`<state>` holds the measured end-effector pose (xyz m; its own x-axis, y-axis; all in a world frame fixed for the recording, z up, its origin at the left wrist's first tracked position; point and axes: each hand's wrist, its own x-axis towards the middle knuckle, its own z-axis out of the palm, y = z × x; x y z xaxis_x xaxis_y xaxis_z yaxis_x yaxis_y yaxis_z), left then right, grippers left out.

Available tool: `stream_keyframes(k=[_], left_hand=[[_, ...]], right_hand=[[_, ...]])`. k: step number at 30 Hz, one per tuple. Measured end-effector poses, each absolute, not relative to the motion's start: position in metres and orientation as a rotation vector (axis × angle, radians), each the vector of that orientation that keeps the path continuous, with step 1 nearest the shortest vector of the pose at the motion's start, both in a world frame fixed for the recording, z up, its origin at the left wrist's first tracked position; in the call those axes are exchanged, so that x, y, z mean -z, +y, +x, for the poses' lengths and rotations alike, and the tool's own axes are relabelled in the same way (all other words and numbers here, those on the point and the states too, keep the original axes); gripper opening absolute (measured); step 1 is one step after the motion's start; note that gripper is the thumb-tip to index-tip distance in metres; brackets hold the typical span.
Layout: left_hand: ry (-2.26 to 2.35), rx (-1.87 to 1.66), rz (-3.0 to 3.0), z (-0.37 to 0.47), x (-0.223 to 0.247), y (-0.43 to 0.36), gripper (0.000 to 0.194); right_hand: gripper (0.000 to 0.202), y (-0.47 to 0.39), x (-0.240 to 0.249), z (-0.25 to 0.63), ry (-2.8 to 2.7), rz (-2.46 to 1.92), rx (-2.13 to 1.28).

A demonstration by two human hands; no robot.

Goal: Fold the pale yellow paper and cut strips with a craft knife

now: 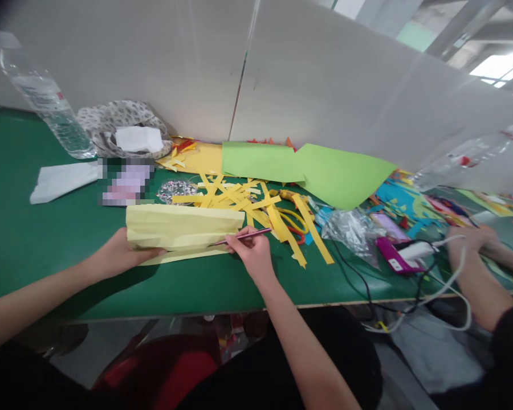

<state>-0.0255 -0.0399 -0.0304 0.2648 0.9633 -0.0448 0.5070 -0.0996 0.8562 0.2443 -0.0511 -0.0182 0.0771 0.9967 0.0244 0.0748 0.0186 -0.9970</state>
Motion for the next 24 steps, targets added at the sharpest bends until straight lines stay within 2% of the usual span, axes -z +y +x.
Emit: stream_keyframes(k=[16, 24], left_hand=[[1.380, -0.701, 1.698, -0.023, 0.026, -0.041, 0.047], [1.386, -0.684, 1.722, -0.022, 0.022, -0.041, 0.051]], right_hand=[[0.027, -0.042, 0.009, 0.285, -1.299, -1.380, -0.847], [0.025, -0.045, -0.001, 0.290, -1.293, -1.410, -0.607]])
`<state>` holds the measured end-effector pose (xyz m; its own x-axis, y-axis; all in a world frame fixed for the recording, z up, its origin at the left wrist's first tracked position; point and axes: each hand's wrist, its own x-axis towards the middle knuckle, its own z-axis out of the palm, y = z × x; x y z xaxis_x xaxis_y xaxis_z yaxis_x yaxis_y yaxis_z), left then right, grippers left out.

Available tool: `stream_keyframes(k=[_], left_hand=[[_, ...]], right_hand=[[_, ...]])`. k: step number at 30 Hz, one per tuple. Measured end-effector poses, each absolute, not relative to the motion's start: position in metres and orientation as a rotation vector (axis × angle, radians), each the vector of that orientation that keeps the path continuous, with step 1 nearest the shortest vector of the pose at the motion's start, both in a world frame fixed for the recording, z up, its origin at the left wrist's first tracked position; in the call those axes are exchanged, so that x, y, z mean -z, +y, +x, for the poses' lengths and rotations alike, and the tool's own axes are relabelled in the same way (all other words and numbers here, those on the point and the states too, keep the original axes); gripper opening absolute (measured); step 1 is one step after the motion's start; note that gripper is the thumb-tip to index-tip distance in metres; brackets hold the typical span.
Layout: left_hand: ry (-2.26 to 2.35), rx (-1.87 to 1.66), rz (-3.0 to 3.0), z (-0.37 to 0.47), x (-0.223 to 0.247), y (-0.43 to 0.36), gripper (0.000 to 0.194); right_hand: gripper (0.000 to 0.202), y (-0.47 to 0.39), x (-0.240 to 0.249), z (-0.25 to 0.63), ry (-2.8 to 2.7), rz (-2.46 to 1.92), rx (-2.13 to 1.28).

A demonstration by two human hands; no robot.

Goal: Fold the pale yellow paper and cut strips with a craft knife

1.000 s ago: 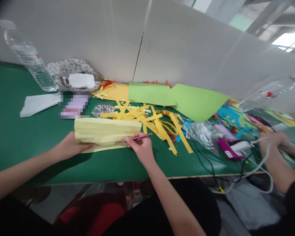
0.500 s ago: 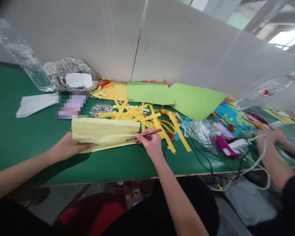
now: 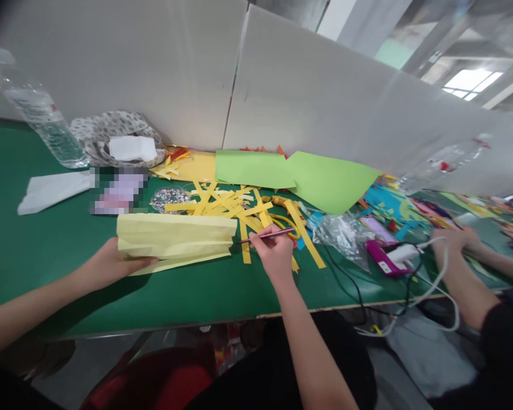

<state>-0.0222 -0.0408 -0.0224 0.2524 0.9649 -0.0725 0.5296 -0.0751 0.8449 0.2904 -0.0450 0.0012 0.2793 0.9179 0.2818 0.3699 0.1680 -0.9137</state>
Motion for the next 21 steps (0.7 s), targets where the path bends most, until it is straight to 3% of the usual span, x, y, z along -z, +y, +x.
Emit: stream_keyframes(k=[5, 11, 21], left_hand=[[1.368, -0.704, 1.749, -0.024, 0.029, -0.040, 0.043], [1.369, -0.708, 1.796, -0.024, 0.029, -0.039, 0.038], [1.352, -0.703, 1.813, -0.023, 0.026, -0.039, 0.042]], right_hand=[[0.022, -0.062, -0.006, 0.259, -1.145, -1.175, -0.525], [0.024, -0.067, 0.007, 0.210, -1.373, -1.212, -1.065], [0.028, -0.059, 0.016, 0.206, -1.314, -1.264, -1.193]])
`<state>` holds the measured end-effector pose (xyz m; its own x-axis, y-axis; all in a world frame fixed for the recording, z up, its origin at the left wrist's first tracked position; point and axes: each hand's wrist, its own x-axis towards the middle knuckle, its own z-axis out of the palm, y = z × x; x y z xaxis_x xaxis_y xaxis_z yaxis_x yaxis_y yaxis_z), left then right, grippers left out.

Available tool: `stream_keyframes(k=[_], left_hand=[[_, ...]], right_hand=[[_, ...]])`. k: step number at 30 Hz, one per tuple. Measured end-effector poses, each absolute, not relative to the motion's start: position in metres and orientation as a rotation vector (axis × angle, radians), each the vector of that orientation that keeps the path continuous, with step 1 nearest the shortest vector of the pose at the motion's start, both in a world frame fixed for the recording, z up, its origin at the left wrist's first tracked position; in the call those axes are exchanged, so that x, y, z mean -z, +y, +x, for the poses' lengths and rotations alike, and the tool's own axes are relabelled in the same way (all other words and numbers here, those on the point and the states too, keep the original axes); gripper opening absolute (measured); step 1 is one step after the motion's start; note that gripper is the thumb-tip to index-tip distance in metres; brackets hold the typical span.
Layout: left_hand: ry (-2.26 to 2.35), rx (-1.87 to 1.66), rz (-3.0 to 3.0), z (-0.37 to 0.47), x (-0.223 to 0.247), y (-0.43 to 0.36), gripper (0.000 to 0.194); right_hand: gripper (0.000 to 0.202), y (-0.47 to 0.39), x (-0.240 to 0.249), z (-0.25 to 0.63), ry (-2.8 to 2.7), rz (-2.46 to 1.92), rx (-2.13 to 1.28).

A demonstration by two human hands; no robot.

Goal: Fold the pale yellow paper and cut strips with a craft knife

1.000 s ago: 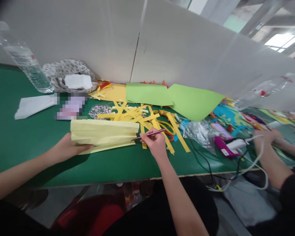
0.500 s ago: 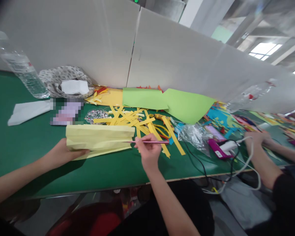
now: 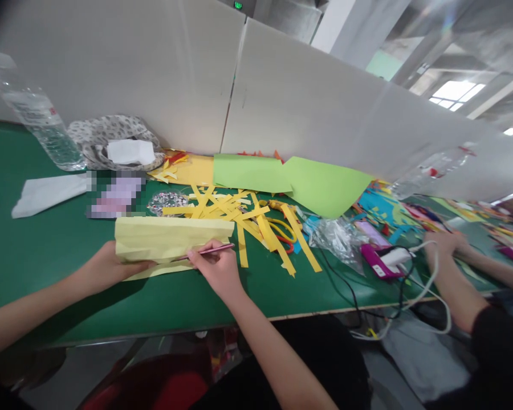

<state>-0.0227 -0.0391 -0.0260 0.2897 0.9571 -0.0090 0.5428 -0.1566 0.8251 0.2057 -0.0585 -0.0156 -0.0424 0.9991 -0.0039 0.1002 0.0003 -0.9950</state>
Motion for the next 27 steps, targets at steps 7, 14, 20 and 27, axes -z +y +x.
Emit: stream_keyframes(k=[7, 14, 20, 27], left_hand=[[1.341, -0.674, 1.830, -0.027, 0.032, -0.038, 0.041], [1.375, -0.662, 1.819, -0.027, 0.035, -0.037, 0.040], [1.366, -0.712, 1.768, -0.026, 0.032, -0.038, 0.042], [1.383, -0.696, 1.760, -0.025, 0.030, -0.038, 0.041]], right_hand=[[0.029, -0.056, 0.017, 0.212, -1.250, -1.272, -1.192], [0.030, -0.052, 0.015, 0.240, -1.196, -1.273, -1.146], [0.028, -0.052, 0.013, 0.255, -1.196, -1.286, -1.086], [0.029, -0.047, 0.014, 0.275, -1.140, -1.350, -0.954]])
